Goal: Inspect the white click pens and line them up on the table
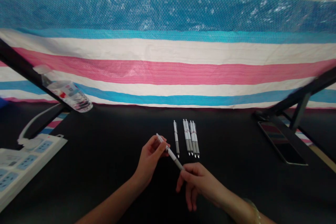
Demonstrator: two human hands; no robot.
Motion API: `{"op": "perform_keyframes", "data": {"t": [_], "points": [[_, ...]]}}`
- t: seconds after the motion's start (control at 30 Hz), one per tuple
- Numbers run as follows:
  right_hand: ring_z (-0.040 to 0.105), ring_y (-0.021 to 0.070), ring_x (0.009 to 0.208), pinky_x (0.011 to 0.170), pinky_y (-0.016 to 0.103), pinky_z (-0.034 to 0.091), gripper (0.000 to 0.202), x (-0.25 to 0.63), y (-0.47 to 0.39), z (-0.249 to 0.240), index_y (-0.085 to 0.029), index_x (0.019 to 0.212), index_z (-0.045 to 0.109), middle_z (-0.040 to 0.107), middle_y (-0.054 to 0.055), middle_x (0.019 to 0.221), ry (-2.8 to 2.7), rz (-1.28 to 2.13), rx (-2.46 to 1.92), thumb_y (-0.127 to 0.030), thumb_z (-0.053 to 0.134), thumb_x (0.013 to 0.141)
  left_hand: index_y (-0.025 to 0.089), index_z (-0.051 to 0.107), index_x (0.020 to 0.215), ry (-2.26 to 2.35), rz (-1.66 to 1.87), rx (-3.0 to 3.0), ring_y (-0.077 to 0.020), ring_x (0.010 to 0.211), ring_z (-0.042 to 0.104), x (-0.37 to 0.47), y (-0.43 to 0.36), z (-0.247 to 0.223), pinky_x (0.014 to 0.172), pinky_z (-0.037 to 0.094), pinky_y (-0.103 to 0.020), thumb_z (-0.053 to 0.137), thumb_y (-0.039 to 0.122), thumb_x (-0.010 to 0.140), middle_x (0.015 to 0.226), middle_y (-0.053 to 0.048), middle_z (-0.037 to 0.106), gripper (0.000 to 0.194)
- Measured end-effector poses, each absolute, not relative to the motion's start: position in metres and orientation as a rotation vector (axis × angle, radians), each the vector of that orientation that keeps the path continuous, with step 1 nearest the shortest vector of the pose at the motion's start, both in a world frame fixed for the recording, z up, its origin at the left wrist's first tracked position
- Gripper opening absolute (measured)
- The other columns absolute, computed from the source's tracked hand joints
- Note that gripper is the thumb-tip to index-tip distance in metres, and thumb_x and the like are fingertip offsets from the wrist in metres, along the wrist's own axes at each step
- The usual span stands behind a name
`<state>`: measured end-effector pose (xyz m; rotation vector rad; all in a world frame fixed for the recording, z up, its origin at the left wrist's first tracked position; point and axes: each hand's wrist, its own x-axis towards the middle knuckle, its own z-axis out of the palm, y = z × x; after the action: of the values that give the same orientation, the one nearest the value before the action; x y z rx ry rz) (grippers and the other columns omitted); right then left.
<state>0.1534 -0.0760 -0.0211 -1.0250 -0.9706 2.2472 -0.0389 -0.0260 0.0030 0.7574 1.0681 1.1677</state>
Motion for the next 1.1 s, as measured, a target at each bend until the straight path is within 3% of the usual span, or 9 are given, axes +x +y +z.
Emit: {"op": "perform_keyframes", "data": {"t": [0.23,0.4,0.53,0.67,0.9,1.1], "points": [[0.067,0.0168,0.048,0.037,0.018,0.045,0.055,0.155,-0.075,-0.025,-0.01,0.074,0.06,0.07,0.012,0.068,-0.825,2.327,-0.905,-0.063,0.069,0.083,0.017,0.07,0.09,0.972,1.161,0.814,-0.0179,0.076,0.067,-0.039,-0.026,0.004,0.071,0.055,-0.028,0.081,0.039,0.079,0.083,-0.005,0.072,0.027],[0.071,0.0186,0.059,0.044,0.021,0.05,0.053,0.155,-0.074,-0.019,-0.007,0.087,0.067,0.072,0.013,0.075,-0.838,2.289,-0.949,-0.06,0.068,0.085,0.02,0.069,0.111,0.94,1.134,0.853,-0.0204,0.08,0.072,-0.036,-0.027,0.005,0.079,0.057,-0.034,0.08,0.037,0.08,0.093,-0.005,0.072,0.037],[0.072,0.0209,0.072,0.051,0.024,0.053,0.043,0.156,-0.074,-0.012,-0.007,0.101,0.069,0.073,0.016,0.092,-0.897,2.326,-0.96,-0.047,0.071,0.083,0.021,0.065,0.123,0.976,1.107,0.861,-0.0184,0.076,0.07,-0.033,-0.029,0.01,0.074,0.057,-0.032,0.079,0.036,0.08,0.089,-0.003,0.071,0.048],[0.072,0.0226,0.075,0.053,0.026,0.052,0.04,0.157,-0.072,-0.005,-0.012,0.113,0.063,0.072,0.012,0.097,-0.882,2.344,-0.947,-0.03,0.068,0.077,0.026,0.047,0.143,0.996,1.084,0.845,-0.0157,0.069,0.068,-0.034,-0.029,0.013,0.069,0.057,-0.029,0.08,0.034,0.079,0.087,0.0,0.07,0.072],[0.072,0.0203,0.075,0.055,0.025,0.053,0.039,0.156,-0.071,-0.002,-0.012,0.111,0.065,0.071,0.011,0.098,-0.919,2.343,-0.948,-0.022,0.063,0.074,0.025,0.054,0.123,0.953,1.057,0.848,-0.0171,0.068,0.069,-0.036,-0.027,0.007,0.062,0.059,-0.028,0.081,0.034,0.078,0.083,0.0,0.07,0.053],[0.073,0.02,0.074,0.056,0.024,0.055,0.035,0.156,-0.072,-0.005,-0.012,0.107,0.067,0.071,0.011,0.096,-0.915,2.341,-0.925,-0.021,0.064,0.074,0.024,0.052,0.125,0.964,1.068,0.893,-0.0149,0.066,0.068,-0.036,-0.028,0.011,0.06,0.058,-0.025,0.079,0.032,0.08,0.083,0.002,0.067,0.053]]}}
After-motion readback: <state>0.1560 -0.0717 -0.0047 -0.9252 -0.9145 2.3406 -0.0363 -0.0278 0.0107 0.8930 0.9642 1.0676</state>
